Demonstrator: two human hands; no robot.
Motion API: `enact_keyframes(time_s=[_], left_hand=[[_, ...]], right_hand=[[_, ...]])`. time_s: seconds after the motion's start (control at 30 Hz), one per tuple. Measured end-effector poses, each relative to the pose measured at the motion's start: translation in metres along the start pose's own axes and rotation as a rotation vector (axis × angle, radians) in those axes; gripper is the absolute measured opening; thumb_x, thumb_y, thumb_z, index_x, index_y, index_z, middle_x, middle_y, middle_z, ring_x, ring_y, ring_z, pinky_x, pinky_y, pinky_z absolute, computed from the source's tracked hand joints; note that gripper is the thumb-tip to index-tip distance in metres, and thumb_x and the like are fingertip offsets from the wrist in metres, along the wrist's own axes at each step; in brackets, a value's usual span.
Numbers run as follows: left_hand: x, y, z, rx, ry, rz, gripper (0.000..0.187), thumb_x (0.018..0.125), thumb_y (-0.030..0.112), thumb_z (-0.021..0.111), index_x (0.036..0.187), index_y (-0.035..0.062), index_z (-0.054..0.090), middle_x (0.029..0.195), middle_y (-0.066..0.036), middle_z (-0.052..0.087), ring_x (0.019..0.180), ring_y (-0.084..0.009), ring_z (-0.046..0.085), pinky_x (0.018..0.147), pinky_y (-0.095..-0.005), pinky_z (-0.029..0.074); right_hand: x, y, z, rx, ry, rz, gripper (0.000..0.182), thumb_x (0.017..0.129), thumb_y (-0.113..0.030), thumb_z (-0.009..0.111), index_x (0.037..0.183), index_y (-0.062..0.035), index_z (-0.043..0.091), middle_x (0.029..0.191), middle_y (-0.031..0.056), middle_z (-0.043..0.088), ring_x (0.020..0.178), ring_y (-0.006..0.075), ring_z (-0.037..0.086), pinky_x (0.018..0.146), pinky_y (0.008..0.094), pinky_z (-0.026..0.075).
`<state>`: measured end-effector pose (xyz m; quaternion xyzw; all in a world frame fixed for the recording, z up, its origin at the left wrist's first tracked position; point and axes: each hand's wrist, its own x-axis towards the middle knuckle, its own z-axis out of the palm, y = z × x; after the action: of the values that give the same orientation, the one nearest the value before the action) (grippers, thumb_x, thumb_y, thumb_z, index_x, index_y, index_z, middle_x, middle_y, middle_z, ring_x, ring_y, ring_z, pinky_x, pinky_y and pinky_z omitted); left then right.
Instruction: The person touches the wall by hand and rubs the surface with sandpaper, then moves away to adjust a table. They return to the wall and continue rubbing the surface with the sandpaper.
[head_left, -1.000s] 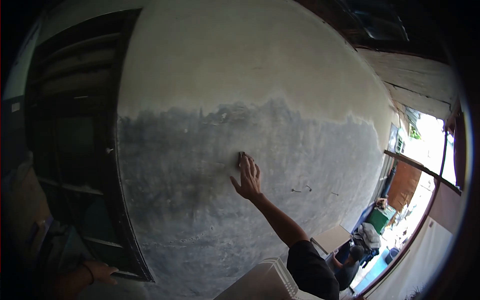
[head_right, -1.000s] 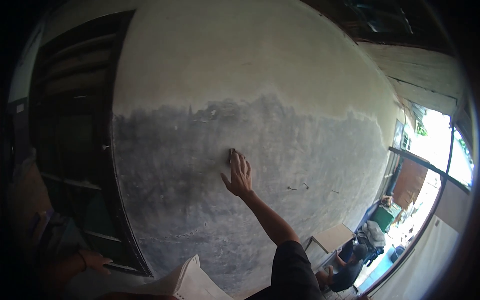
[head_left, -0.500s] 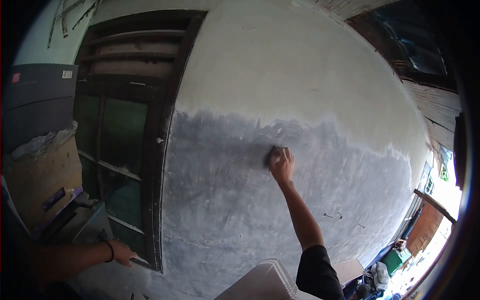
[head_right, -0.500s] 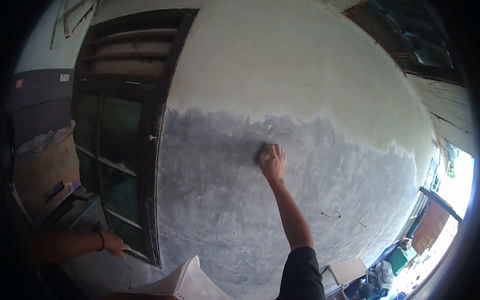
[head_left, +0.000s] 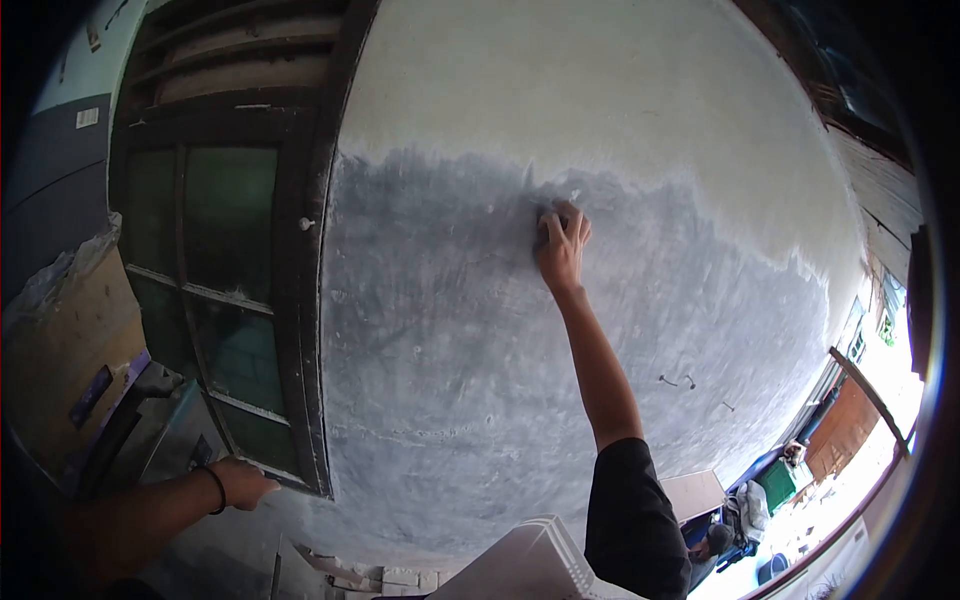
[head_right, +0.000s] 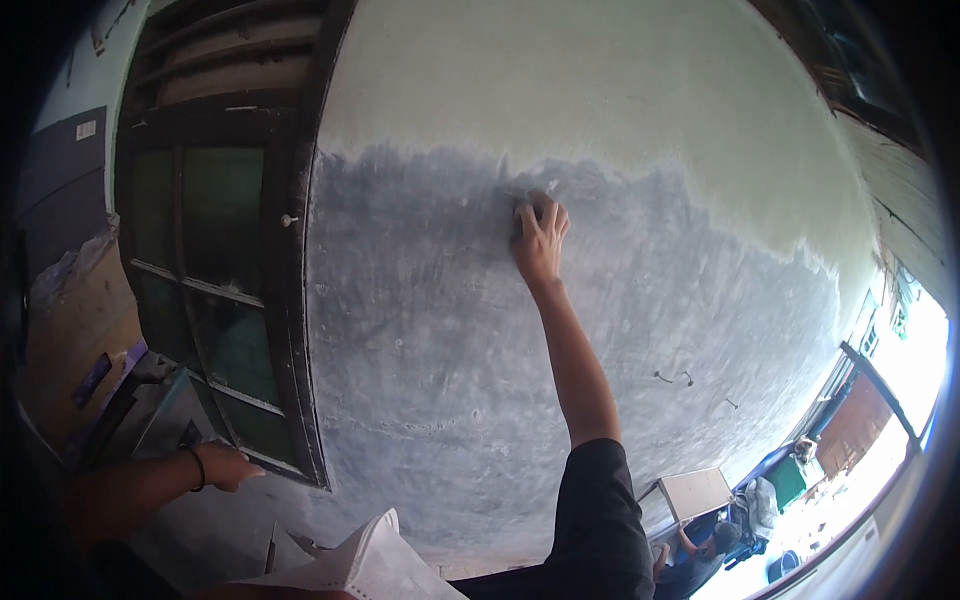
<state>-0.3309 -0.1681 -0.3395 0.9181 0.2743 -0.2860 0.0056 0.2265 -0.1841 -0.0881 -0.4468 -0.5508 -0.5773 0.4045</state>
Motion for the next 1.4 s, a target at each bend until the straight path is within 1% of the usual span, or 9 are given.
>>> enact_keyframes(time_s=[0.17,0.3,0.53,0.7,0.77,0.87,1.13,1.33,1.4], left_hand=[[0.001,-0.002,0.002,-0.039,-0.048,0.011,0.065,0.087,0.015,0.058,0.150,0.0231,0.047,0.135,-0.016,0.064,0.124,-0.0338,0.062,0.103,-0.0490,0.049],[-0.005,0.002,-0.002,-0.060,0.032,0.060,0.059,0.086,0.010,0.059,0.144,0.0172,0.054,0.119,-0.019,0.070,0.111,-0.0355,0.068,0.096,-0.0483,0.053],[-0.011,-0.003,-0.017,-0.210,-0.036,0.023,0.067,0.081,0.002,0.059,0.147,0.0145,0.050,0.122,-0.021,0.067,0.117,-0.0370,0.064,0.101,-0.0467,0.050],[-0.018,0.001,-0.024,-0.167,-0.011,0.021,0.070,0.082,0.005,0.060,0.150,0.0144,0.047,0.130,-0.021,0.065,0.117,-0.0376,0.064,0.101,-0.0468,0.050],[-0.017,-0.002,-0.019,-0.181,0.000,0.024,0.069,0.082,0.005,0.060,0.150,0.0144,0.047,0.131,-0.021,0.064,0.118,-0.0378,0.063,0.101,-0.0468,0.050],[-0.023,0.000,-0.026,-0.216,-0.003,0.005,0.069,0.083,0.006,0.060,0.150,0.0145,0.046,0.132,-0.021,0.064,0.120,-0.0378,0.063,0.103,-0.0466,0.049],[-0.031,0.000,-0.030,-0.174,-0.003,-0.008,0.067,0.085,0.007,0.058,0.150,0.0154,0.046,0.134,-0.020,0.063,0.123,-0.0371,0.061,0.105,-0.0465,0.047],[-0.026,-0.006,-0.015,-0.205,-0.016,0.063,0.061,0.085,0.020,0.058,0.146,0.0145,0.050,0.125,-0.020,0.067,0.118,-0.0368,0.064,0.100,-0.0497,0.048],[-0.028,-0.009,-0.013,-0.219,-0.018,0.080,0.062,0.094,0.038,0.058,0.150,0.0169,0.045,0.135,-0.018,0.063,0.122,-0.0371,0.062,0.105,-0.0514,0.046]], right_hand=[[0.014,0.003,0.019,0.133,0.263,0.017,0.041,0.079,0.015,0.041,0.117,0.0037,0.053,0.134,0.0269,0.050,0.122,0.0444,0.051,0.104,0.0484,0.043],[0.014,0.002,0.021,0.311,0.412,0.163,0.039,0.086,0.006,0.040,0.124,0.0057,0.051,0.132,0.0258,0.051,0.121,0.0395,0.052,0.105,0.0450,0.041],[0.018,0.013,0.020,0.276,0.392,0.237,0.024,0.100,-0.004,0.049,0.123,0.0032,0.053,0.138,0.0257,0.045,0.124,0.0381,0.050,0.105,0.0443,0.042],[0.033,0.012,0.011,0.031,0.236,0.130,0.041,0.088,0.007,0.049,0.127,-0.0026,0.052,0.145,0.0269,0.038,0.130,0.0449,0.042,0.111,0.0552,0.035],[0.040,0.013,0.009,-0.125,0.032,0.004,0.051,0.079,0.005,0.057,0.127,-0.0106,0.055,0.146,0.0255,0.038,0.134,0.0465,0.040,0.112,0.0577,0.033],[0.053,0.012,0.009,-0.144,0.085,-0.018,0.052,0.077,0.005,0.060,0.126,-0.0129,0.056,0.148,0.0244,0.037,0.137,0.0474,0.038,0.112,0.0579,0.034],[0.054,0.001,0.026,-0.140,0.085,-0.023,0.047,0.098,-0.035,0.055,0.138,-0.0113,0.050,0.154,0.0275,0.031,0.145,0.0464,0.030,0.117,0.0641,0.021],[0.171,0.022,0.049,-0.189,0.191,-0.068,0.067,0.102,-0.058,0.039,0.152,-0.0136,0.039,0.161,0.0274,0.022,0.152,0.0446,0.018,0.121,0.0641,0.009],[0.167,0.013,0.050,-0.245,0.135,0.007,0.068,0.104,-0.055,0.038,0.156,-0.0111,0.034,0.164,0.0242,0.016,0.153,0.0434,0.016,0.122,0.0617,0.008]])
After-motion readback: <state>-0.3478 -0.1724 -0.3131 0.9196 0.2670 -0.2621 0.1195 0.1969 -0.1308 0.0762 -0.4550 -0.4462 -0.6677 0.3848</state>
